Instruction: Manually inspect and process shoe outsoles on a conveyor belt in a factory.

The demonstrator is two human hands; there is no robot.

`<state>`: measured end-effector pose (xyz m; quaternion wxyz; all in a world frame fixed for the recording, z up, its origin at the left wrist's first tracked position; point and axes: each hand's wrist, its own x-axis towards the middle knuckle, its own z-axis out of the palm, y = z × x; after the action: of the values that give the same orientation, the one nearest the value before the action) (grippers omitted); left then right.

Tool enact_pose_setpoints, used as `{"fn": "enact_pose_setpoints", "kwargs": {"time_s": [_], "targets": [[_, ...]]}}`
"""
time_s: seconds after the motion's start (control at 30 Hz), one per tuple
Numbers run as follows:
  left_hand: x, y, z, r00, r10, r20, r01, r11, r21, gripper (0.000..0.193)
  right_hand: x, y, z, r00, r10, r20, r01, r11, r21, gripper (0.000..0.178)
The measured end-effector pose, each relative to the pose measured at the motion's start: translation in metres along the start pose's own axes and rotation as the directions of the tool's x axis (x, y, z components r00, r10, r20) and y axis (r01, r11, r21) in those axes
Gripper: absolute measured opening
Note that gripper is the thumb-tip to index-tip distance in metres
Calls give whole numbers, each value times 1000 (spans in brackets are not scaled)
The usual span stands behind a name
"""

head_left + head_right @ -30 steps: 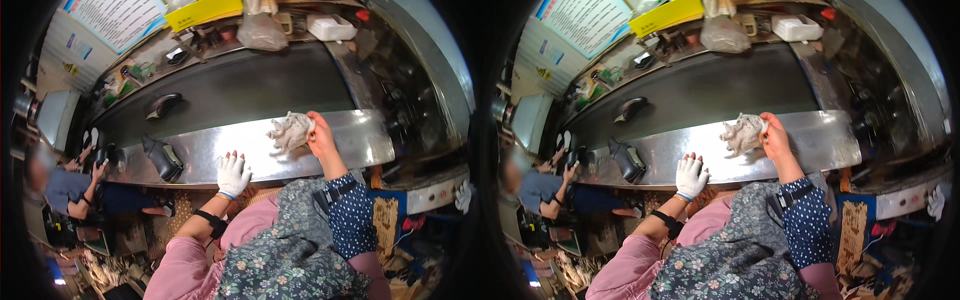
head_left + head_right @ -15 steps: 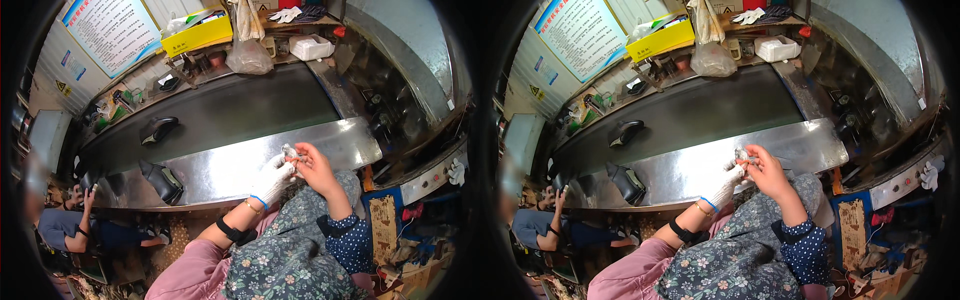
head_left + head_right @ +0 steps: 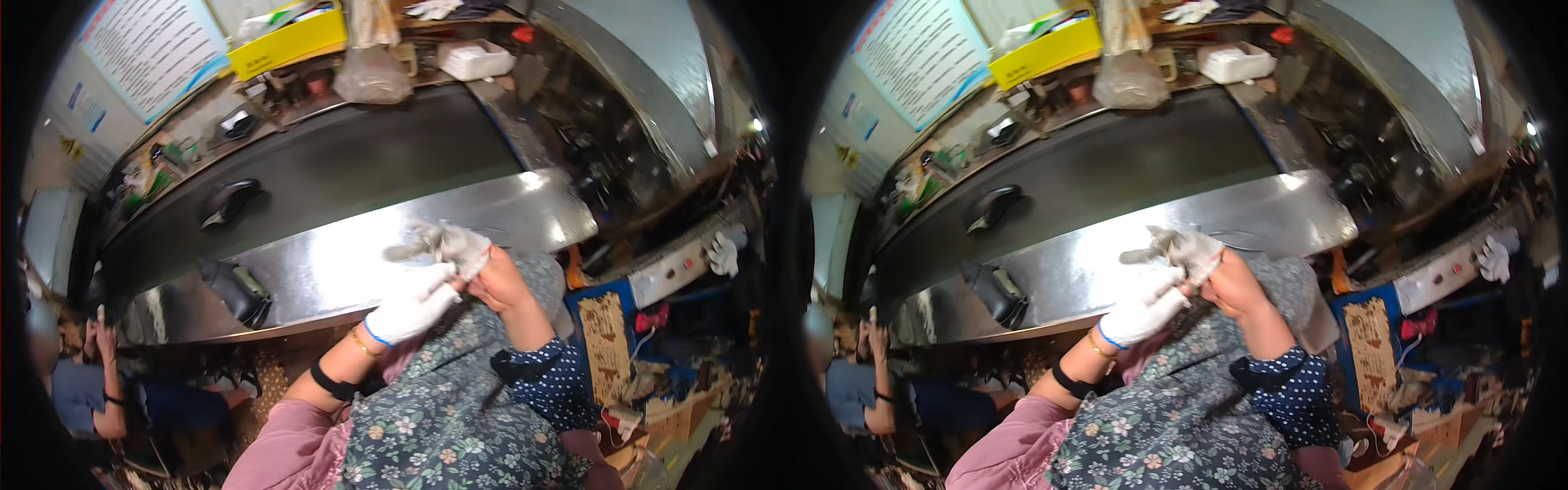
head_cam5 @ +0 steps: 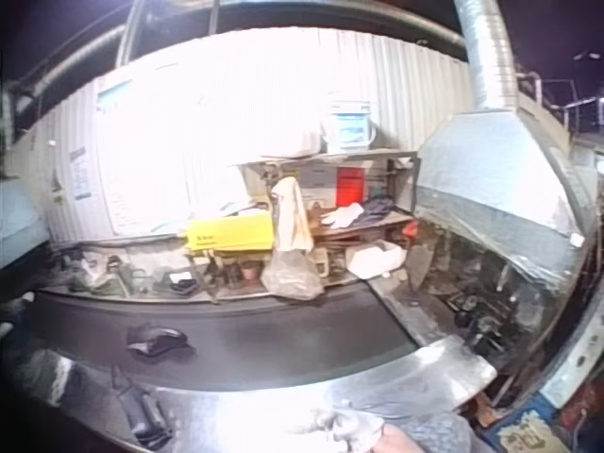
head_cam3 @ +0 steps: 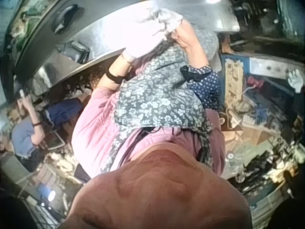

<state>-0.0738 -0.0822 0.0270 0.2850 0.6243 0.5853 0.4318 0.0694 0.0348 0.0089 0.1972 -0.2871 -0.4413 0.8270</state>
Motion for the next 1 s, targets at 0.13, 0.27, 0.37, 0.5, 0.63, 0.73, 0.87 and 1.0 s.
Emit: {"fn": "enact_pose_setpoints", "kwargs": {"time_s": [0.13,0.27,0.37,0.5,0.63,0.73,0.87,1.0], "targets": [[-2,26,45,987,2,-163,-44,966,-256,15,3,-3,10,971,-236,-37,210,770,603,35],[4,42,66,998,-27,-52,6,935,-355,9,-10,-9,-2,909,-333,-252,417,761,497,36],[9,49,71,976,213,-49,-217,966,-142,9,8,33,-54,797,-587,-143,574,809,-123,37],[6,49,72,962,274,-13,-274,960,-56,10,-17,39,-40,858,-508,74,479,845,240,49],[-4,44,75,988,148,50,-137,974,-181,10,1,47,-38,907,-406,109,385,906,175,56],[-7,48,73,980,154,128,-130,975,-179,10,-25,51,-46,906,-410,102,393,906,156,55],[-6,64,78,968,173,181,-138,971,-193,16,44,-5,-34,892,-449,46,441,889,125,53],[-10,57,82,968,59,245,3,969,-248,15,31,3,-37,884,-468,20,464,881,96,51]]}}
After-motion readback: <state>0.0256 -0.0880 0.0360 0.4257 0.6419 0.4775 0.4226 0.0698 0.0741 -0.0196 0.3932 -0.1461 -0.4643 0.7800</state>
